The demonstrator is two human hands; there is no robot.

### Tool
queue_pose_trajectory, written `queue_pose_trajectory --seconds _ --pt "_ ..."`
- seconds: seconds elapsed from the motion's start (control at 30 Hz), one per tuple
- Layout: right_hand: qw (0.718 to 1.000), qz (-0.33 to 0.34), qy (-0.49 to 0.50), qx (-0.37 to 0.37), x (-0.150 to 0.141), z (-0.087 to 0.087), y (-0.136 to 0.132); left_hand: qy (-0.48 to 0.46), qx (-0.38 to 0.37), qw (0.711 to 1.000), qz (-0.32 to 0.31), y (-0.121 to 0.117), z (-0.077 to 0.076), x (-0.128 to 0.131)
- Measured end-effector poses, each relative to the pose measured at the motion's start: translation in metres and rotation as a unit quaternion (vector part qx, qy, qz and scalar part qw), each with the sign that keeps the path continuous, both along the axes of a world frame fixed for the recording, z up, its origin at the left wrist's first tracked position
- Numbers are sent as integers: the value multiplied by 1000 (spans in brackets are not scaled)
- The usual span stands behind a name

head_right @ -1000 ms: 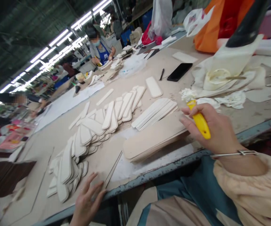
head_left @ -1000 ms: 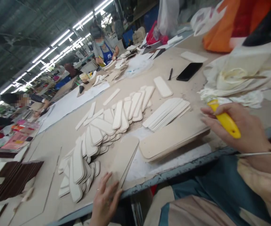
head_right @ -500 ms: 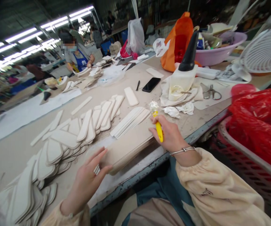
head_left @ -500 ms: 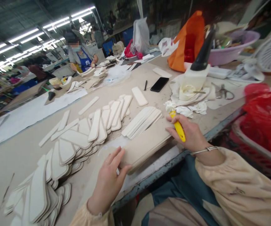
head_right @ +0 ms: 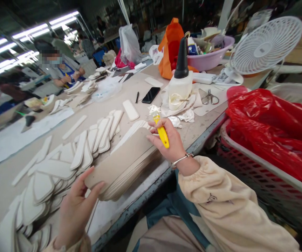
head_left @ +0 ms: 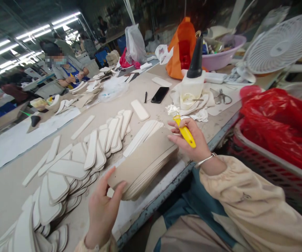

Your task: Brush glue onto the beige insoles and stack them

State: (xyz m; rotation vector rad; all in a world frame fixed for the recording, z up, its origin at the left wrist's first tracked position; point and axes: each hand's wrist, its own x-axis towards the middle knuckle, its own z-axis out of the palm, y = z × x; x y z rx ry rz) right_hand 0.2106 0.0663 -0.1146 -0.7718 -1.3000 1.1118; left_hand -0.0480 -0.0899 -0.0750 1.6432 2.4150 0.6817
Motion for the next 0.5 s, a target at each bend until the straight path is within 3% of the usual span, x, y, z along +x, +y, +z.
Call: queue_pose_trajectory --seconds 0.17,0.3,0.5 --pt "995 33 85 -31 -11 15 1 62 0 992 -106 16 6 -4" --pt "990 66 123 -10 -21 27 -4 95 -25 980 -172 42 26 5" --pt "982 119 145 24 -33 38 -14 1 -138 957 -254 82 54 27"
